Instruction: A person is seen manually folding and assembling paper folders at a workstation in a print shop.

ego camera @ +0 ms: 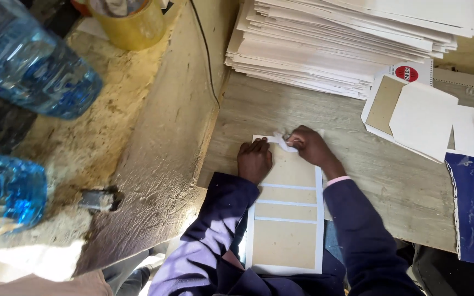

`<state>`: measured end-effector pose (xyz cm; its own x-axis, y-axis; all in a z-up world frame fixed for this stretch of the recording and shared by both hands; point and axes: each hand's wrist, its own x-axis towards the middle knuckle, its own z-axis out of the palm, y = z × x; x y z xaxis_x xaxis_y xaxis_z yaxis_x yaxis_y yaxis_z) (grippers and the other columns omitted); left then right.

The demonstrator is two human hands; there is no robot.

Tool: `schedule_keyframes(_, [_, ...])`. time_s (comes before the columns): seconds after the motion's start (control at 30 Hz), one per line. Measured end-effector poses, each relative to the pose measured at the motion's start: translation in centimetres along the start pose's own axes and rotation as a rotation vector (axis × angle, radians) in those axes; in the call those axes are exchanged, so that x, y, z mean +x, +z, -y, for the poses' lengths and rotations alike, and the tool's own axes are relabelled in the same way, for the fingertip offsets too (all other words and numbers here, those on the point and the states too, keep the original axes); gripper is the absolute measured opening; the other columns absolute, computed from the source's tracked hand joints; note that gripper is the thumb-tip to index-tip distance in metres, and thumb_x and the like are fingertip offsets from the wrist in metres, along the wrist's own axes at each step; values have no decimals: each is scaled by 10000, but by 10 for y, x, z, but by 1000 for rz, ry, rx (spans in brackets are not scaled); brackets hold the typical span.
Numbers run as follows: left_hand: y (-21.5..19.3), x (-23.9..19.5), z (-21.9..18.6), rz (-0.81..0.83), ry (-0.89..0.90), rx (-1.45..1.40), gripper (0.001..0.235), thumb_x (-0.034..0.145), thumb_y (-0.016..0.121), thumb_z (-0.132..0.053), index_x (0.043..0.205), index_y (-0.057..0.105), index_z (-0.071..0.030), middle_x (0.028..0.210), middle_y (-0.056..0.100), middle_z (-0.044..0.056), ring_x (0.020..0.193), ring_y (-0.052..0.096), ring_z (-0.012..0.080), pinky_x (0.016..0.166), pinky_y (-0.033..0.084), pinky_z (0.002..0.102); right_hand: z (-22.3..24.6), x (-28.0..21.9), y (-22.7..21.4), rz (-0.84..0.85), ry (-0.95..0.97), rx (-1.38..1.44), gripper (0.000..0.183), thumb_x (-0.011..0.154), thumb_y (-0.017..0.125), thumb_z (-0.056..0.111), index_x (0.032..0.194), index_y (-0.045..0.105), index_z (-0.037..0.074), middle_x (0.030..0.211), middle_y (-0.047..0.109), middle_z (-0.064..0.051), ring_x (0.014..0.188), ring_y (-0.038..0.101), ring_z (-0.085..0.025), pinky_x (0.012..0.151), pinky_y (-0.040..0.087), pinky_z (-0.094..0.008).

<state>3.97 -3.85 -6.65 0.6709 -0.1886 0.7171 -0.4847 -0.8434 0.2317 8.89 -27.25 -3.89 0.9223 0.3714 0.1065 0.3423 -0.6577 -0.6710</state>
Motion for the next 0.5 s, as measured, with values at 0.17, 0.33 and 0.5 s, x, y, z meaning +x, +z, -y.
schedule_keyframes(0.17, [11, -6, -1, 17, -26, 3, 75, 888, 748, -132, 919, 812, -110, 940, 833, 100, 913, 794, 249, 787, 557, 362, -39, -6, -25, 8, 128, -49, 140, 896, 723, -8, 975, 754, 103, 906, 664, -143, 891, 694, -337, 818, 545, -458])
schedule_keyframes(0.33, [1, 1, 1, -44, -37, -78, 56, 838, 741, -71, 874, 775, -97, 804, 779, 91, 773, 763, 263, 755, 556, 373, 5, 50, 47, 31, -66, -41, 227, 768, 776, -64, 924, 716, 90, 923, 678, -153, 921, 698, -424, 835, 558, -503])
schedule_keyframes(0.5, [-61, -44, 6, -97, -107, -125, 166, 832, 768, -130, 998, 762, -123, 856, 759, 71, 794, 756, 303, 822, 561, 469, 1, 30, 8, -37, -144, -143, 98, 861, 777, 25, 908, 731, 97, 872, 690, -154, 879, 708, -431, 817, 559, -531])
